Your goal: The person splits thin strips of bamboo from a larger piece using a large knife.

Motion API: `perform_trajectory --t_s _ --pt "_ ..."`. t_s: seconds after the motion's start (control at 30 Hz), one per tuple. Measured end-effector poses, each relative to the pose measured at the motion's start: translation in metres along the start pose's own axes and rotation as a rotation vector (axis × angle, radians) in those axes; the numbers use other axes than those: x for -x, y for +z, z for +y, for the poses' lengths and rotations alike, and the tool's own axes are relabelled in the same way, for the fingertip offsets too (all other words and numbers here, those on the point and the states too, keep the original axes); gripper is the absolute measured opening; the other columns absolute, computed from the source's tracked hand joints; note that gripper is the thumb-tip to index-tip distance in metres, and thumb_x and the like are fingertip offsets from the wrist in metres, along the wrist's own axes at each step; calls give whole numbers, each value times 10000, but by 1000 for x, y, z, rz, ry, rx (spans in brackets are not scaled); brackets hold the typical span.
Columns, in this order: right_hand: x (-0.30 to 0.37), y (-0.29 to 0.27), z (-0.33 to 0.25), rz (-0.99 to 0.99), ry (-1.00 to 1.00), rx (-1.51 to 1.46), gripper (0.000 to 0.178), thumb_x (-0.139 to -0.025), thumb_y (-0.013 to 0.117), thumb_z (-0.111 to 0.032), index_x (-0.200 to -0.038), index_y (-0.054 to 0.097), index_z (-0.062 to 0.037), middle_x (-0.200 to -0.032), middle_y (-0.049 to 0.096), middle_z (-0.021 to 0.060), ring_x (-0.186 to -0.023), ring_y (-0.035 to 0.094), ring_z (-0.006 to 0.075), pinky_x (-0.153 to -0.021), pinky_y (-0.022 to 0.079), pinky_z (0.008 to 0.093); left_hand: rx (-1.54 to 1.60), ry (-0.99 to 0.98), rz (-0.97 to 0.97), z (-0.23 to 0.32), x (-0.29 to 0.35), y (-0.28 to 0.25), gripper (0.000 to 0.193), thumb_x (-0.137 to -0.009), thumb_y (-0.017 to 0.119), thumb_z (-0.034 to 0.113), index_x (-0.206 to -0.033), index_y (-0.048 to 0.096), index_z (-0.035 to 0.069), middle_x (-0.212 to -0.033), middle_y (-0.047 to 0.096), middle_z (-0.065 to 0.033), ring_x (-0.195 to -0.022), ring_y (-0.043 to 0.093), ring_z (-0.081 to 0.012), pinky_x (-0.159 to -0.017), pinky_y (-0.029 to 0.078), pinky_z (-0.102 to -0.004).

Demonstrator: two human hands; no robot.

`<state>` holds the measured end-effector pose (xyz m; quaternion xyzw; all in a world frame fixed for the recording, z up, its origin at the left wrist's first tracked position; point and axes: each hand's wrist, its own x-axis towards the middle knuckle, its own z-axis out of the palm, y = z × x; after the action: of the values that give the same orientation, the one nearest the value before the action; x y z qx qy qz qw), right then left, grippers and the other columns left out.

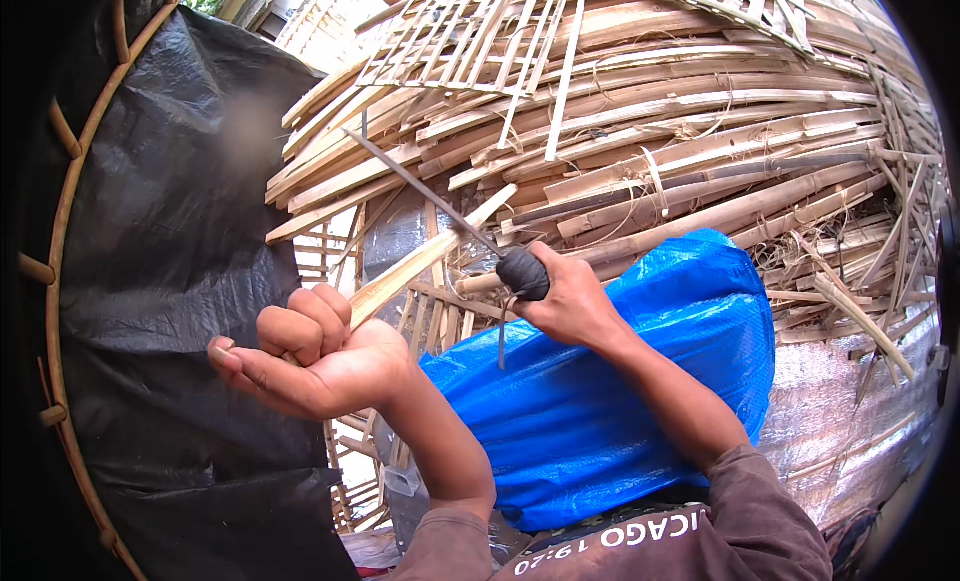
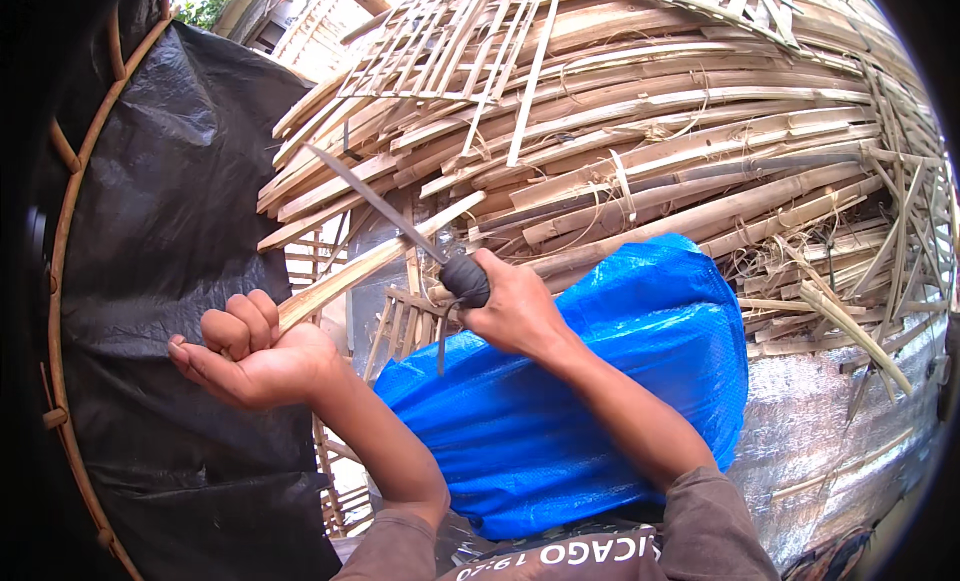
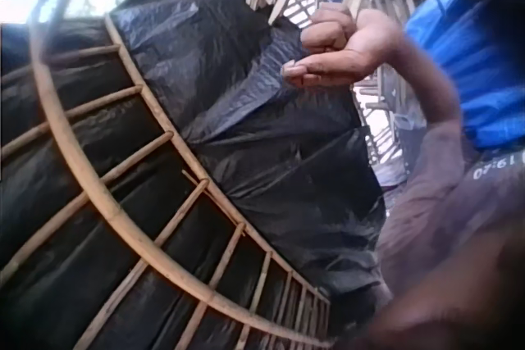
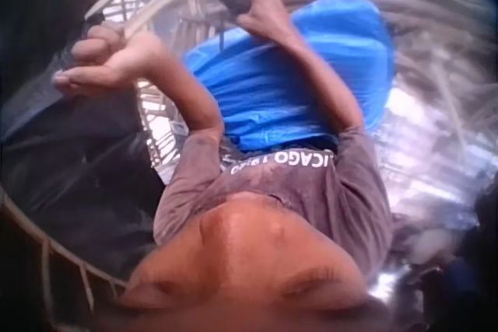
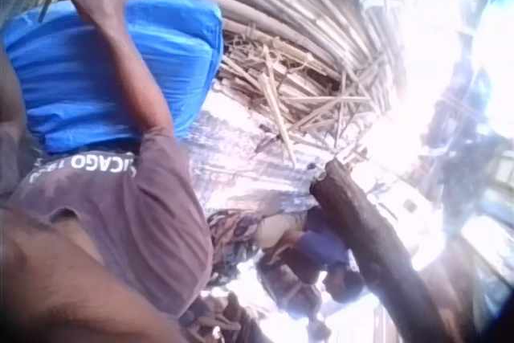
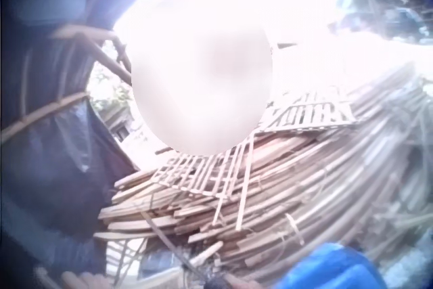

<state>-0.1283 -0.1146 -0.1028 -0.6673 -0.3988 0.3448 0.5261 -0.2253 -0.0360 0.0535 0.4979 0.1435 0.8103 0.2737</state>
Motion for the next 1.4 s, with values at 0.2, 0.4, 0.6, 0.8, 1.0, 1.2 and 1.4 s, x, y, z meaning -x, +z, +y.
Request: perform_trajectory --t_s 0.2,0.4,0.6,0.8,1.0,1.2,1.4 --pt "5 10 -9 -13 -139 58 365 -685 708 -115 -1017 563 -68 -774 662 243 -805 645 469 -697 495 545 -10 -17 21 6 -3 -3 189 -1059 438 277 -1032 436 90 -562 172 57 -475 139 -49 -468 107 -259" --pt "-14 1 42 32 48 136 343 -717 696 -137 -1033 583 -69 -813 672 249 -845 654 467 -725 504 527 -27 -49 78 1 -7 -13 263 -1052 475 308 -1172 424 79 -525 175 57 -449 128 -38 -446 92 -248" --pt "8 16 -22 -59 -327 -11 328 -698 698 -120 -995 566 -81 -785 668 244 -803 643 476 -702 500 547 -27 -10 66 -2 -14 -19 252 -1054 471 301 -1168 431 79 -528 177 58 -449 126 -41 -448 96 -247" --pt "-26 8 57 75 98 201 319 -719 700 -122 -1020 605 -74 -826 683 236 -830 668 441 -712 509 508 -20 -54 68 -3 -17 -23 205 -1055 469 292 -1079 438 91 -528 176 58 -449 129 -42 -442 106 -250" --pt "-9 8 32 3 -74 97 347 -696 684 -131 -1025 579 -96 -795 668 251 -822 647 473 -717 507 554 -46 -53 40 -12 -30 -18 157 -1052 427 238 -975 404 103 -567 173 53 -476 145 -56 -459 115 -257" --pt "-23 18 44 66 48 177 396 -703 710 -109 -1082 599 -74 -843 678 246 -846 648 471 -709 500 510 -53 -84 -2 -23 -59 -16 134 -1052 402 202 -941 372 132 -585 178 45 -492 150 -72 -472 135 -266" --pt "-26 12 48 77 140 249 372 -696 707 -135 -1041 580 -78 -819 680 251 -839 663 458 -729 514 541 -48 -73 4 -38 -68 1 130 -1050 438 206 -1004 391 93 -573 188 45 -488 145 -63 -466 134 -257"
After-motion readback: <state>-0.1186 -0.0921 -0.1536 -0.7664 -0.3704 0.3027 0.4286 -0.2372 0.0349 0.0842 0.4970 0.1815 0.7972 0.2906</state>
